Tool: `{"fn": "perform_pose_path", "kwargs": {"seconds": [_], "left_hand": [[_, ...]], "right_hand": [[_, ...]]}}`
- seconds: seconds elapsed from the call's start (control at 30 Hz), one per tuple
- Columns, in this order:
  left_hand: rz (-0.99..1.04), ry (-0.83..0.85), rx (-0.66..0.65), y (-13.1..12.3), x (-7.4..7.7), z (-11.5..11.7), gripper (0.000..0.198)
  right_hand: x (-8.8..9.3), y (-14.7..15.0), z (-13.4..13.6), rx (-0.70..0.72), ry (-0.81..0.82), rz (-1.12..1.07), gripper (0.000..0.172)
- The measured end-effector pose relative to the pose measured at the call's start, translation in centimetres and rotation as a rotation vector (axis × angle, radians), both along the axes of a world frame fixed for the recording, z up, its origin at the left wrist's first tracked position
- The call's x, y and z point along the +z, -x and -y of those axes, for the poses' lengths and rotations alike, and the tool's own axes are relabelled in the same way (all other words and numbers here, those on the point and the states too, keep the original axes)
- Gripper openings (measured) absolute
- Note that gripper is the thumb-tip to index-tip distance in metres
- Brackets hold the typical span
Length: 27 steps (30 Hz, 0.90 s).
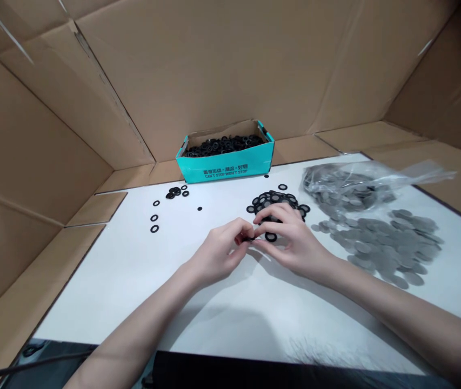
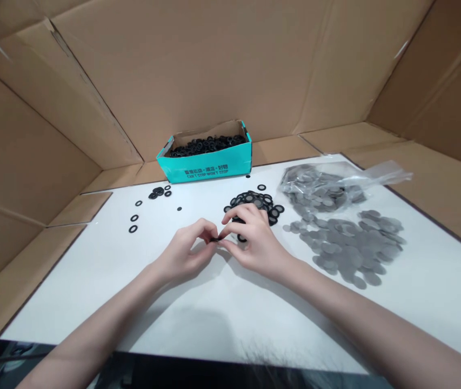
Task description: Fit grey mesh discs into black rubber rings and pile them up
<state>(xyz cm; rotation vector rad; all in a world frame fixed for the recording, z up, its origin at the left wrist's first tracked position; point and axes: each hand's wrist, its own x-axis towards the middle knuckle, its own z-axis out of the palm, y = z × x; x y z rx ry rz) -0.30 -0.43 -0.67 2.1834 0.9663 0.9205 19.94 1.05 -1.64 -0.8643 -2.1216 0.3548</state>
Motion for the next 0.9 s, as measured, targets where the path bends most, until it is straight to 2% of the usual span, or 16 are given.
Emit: {"fn": "perform_pose_path", "kwargs": {"seconds": [0.2, 0.43, 0.6, 0.67, 0.9], "left_hand": [[-0.004, 0.004, 0.023, -0.06, -0.13, 0.09, 0.009], [-0.061, -0.029, -0.028, 0.1, -0.07, 0.08, 0.015], [-0.171, -0.09, -0.101, 0.36, 0.22, 0.13, 0.02], [-0.195, -0.085, -0.086, 0.35, 0.13, 0.15, 0.021], [-0.04, -0.035, -0.015, 0.12, -0.08, 0.05, 0.021]], "right_hand": [[-0.19, 0.02, -0.08, 0.015, 0.061, 0.015, 0.013], [0.11, 0.12, 0.0, 0.07, 0.118, -0.007, 0.017], [0.27, 0.15, 0.34, 0.066, 0.065, 0.018, 0.016], [0.14, 0.15, 0.35, 0.054, 0.018, 0.041, 0.014], [0.07, 0.0, 0.11, 0.015, 0.013, 0.052, 0.016]]}}
